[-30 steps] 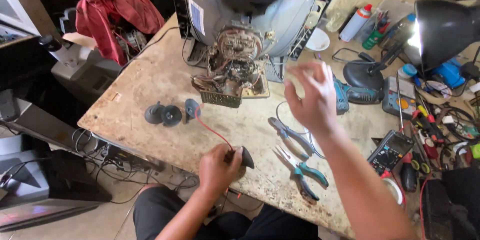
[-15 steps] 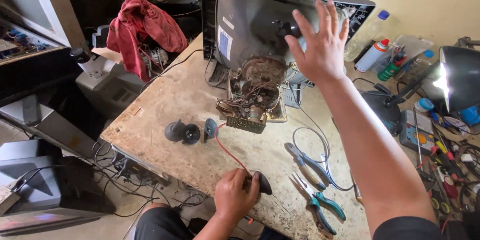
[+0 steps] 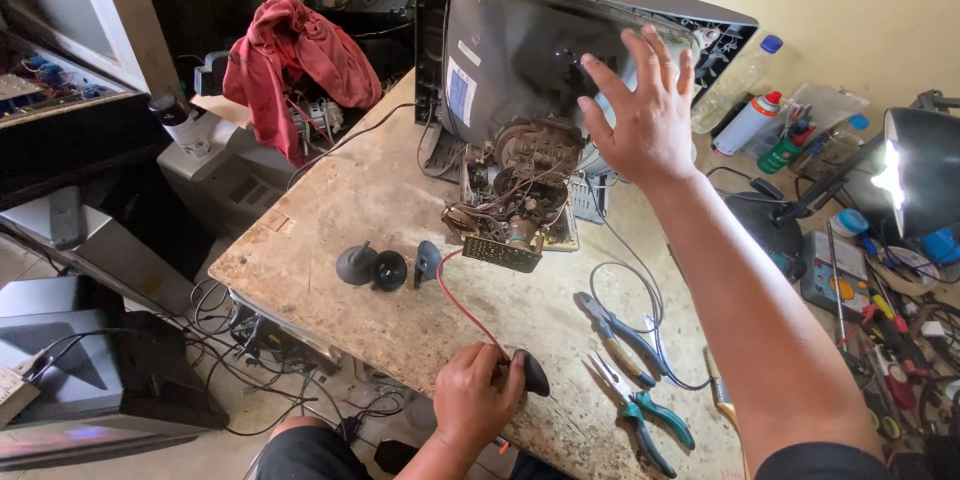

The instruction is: Repairing a CRT television by stripping wires and connecting them to internal components on a workbench.

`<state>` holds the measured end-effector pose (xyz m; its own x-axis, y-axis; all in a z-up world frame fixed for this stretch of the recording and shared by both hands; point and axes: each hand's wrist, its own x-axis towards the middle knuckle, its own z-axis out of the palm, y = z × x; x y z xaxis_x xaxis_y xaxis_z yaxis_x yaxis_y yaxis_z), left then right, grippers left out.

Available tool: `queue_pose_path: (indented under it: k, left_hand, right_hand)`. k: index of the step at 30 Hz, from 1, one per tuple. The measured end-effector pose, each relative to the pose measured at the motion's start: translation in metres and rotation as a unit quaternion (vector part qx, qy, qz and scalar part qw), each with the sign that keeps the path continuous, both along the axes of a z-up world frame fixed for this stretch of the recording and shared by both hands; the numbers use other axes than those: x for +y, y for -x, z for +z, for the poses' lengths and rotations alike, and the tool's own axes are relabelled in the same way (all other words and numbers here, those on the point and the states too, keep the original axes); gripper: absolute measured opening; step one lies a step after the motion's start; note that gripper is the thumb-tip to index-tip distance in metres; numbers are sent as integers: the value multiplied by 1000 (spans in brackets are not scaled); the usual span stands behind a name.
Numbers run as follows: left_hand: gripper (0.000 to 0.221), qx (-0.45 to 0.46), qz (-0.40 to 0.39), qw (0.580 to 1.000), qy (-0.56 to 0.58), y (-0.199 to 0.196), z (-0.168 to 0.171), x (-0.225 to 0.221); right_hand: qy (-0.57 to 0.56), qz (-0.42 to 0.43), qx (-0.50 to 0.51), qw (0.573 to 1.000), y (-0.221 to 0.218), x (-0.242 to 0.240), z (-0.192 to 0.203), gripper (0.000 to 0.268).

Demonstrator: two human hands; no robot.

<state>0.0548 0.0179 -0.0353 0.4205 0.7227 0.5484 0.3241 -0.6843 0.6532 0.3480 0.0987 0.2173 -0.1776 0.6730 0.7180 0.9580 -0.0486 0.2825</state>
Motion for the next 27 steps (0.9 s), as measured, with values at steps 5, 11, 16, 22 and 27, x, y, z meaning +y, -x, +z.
queue_pose_path:
  k: [5,11,16,22,27]
  left_hand:
    - [34,-3,3,1000,-5,0,-4,0]
    - [30,-24,9,1000,5,-4,-8,0]
    - [24,-61,11,998,-11,2,2,-1]
    - [24,-65,-3,998,-4,4,3,0]
    - [27,-158,17,982,103,7,26,2]
  right_hand:
    - [30,33,-10,999,-3,7,6,32]
    - [76,51,-5,996,3,19,17,36]
    - [-26,52,14,998,36,-18,8,46]
    - [-26,-21,202,979,76,-145,-84,31]
    - [206,-184,239,931,112,-239,-160,78]
